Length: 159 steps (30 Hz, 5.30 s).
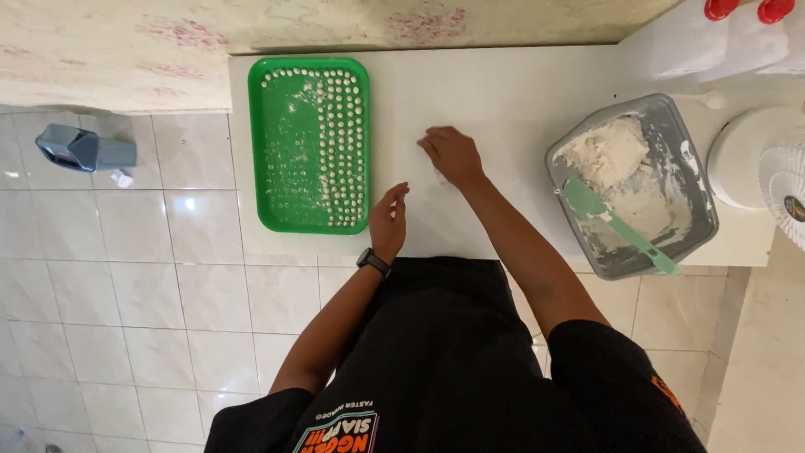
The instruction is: Pinching off small pieces of dough and rolling them into tiny balls to place on a tray.
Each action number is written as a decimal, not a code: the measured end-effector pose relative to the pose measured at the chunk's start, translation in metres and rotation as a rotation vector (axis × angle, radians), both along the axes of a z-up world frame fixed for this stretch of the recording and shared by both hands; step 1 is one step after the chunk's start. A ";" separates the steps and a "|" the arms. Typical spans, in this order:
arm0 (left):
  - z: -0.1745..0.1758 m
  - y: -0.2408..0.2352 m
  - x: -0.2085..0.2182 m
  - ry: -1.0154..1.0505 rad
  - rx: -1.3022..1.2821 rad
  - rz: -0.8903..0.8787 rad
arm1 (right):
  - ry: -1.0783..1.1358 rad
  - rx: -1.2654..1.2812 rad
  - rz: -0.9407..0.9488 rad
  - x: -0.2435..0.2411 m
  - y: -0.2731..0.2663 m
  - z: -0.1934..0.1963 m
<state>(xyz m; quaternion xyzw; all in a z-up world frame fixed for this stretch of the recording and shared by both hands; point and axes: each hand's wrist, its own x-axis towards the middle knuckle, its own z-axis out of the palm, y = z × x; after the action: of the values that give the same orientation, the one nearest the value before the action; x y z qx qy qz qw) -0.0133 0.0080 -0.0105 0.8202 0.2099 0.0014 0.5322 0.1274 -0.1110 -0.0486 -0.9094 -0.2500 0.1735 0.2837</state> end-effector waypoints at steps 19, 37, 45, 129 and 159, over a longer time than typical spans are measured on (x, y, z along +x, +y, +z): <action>-0.002 0.000 -0.009 0.003 -0.077 -0.013 | -0.811 -0.005 0.169 -0.022 -0.002 -0.054; 0.107 -0.065 0.059 -0.072 -0.688 0.101 | 0.681 0.858 -0.830 -0.075 0.016 0.097; 0.108 -0.060 0.066 -0.253 -0.004 -0.216 | 0.776 1.039 -1.211 -0.067 -0.010 0.083; 0.014 -0.199 0.108 0.281 -0.196 -0.500 | 0.392 -0.318 -0.869 -0.049 -0.337 0.054; 0.034 -0.203 0.091 0.213 -0.377 -0.338 | 0.074 -0.516 -0.388 -0.065 -0.264 0.078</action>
<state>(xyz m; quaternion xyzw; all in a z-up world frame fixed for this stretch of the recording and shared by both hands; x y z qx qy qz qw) 0.0775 -0.1953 0.0233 0.7255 0.1213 -0.2130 0.6431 0.0621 -0.3750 0.0296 -0.9750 -0.0093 0.2068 0.0803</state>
